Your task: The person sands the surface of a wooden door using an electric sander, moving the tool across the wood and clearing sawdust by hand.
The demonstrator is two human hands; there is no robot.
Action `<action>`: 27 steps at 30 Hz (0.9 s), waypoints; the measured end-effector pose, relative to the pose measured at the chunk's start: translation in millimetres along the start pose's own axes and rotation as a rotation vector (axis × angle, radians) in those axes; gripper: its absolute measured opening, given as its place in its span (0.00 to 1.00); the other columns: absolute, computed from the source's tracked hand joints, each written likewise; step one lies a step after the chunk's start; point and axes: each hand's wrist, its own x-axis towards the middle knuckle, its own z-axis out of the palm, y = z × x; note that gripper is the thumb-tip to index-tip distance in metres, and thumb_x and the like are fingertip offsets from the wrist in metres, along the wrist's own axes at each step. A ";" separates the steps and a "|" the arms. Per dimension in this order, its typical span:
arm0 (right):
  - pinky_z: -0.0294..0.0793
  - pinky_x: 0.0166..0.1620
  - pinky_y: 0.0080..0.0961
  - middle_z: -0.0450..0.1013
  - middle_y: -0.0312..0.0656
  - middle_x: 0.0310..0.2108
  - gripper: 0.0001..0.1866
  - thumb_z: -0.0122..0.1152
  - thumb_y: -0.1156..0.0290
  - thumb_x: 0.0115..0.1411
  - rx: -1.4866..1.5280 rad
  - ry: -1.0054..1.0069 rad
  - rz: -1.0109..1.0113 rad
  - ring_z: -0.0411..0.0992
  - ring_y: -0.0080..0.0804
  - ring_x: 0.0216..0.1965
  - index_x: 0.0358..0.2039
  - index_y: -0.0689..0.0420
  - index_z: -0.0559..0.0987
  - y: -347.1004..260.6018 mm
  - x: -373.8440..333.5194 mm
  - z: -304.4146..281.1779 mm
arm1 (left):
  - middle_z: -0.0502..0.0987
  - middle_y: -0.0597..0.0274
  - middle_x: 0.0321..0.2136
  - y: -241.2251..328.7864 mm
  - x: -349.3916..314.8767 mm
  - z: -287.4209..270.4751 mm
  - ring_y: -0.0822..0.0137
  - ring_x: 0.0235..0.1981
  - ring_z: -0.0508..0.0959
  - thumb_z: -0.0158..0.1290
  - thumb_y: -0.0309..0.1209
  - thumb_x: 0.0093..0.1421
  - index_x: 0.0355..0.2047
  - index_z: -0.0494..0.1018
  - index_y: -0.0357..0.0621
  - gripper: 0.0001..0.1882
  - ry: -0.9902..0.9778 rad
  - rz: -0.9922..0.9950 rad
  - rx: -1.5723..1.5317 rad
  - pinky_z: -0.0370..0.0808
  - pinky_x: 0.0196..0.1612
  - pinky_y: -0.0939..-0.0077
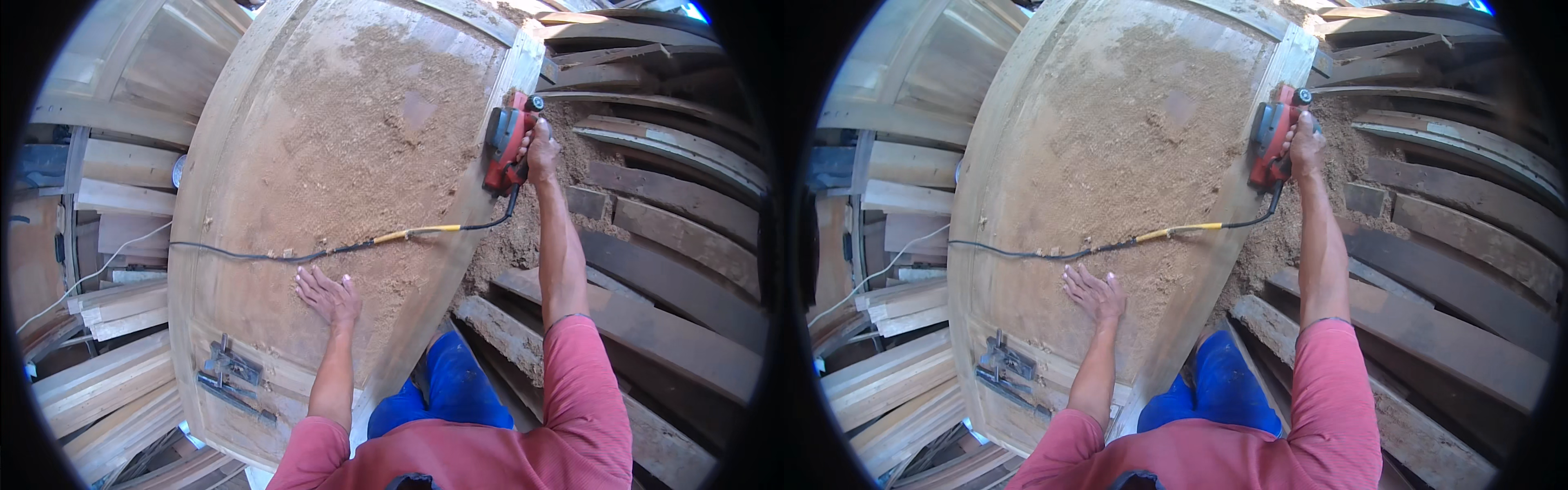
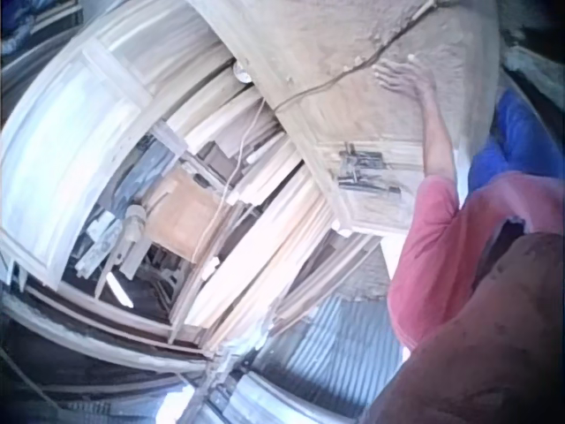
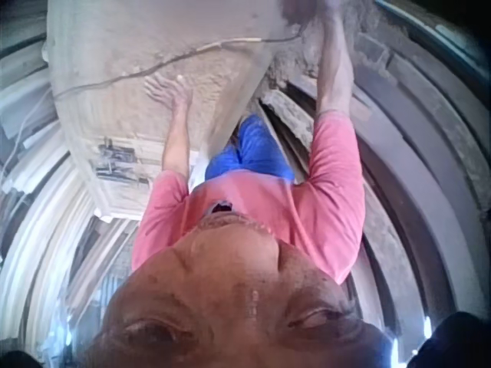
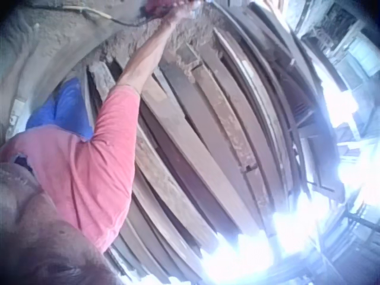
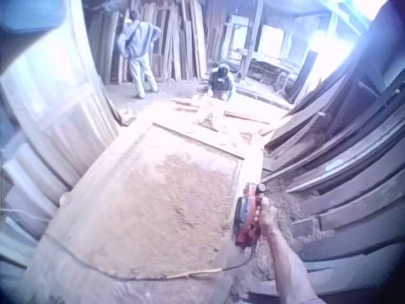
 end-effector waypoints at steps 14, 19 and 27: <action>0.70 0.18 0.25 0.69 0.31 0.18 0.24 0.57 0.45 0.69 0.047 -0.037 -0.045 0.68 0.22 0.15 0.28 0.53 0.74 -10.4 22.8 -2.3 | 0.48 0.28 0.70 2.1 -1.7 4.4 0.32 0.72 0.49 0.56 0.42 0.58 0.67 0.49 0.33 0.44 0.042 0.006 -0.010 0.43 0.73 0.34; 0.69 0.19 0.24 0.69 0.31 0.18 0.23 0.58 0.46 0.69 0.037 -0.015 -0.080 0.68 0.20 0.16 0.31 0.54 0.77 -7.1 41.3 6.3 | 0.45 0.29 0.72 3.5 0.4 12.8 0.32 0.73 0.45 0.53 0.44 0.62 0.70 0.46 0.30 0.45 -0.009 -0.052 0.081 0.42 0.73 0.36; 0.71 0.20 0.25 0.71 0.33 0.19 0.25 0.60 0.44 0.67 0.016 0.014 -0.035 0.71 0.24 0.17 0.29 0.55 0.76 -17.0 68.2 3.4 | 0.47 0.24 0.72 153.6 116.6 9.9 0.31 0.75 0.42 0.50 0.47 0.64 0.69 0.50 0.21 0.45 -0.469 -0.140 0.172 0.39 0.73 0.36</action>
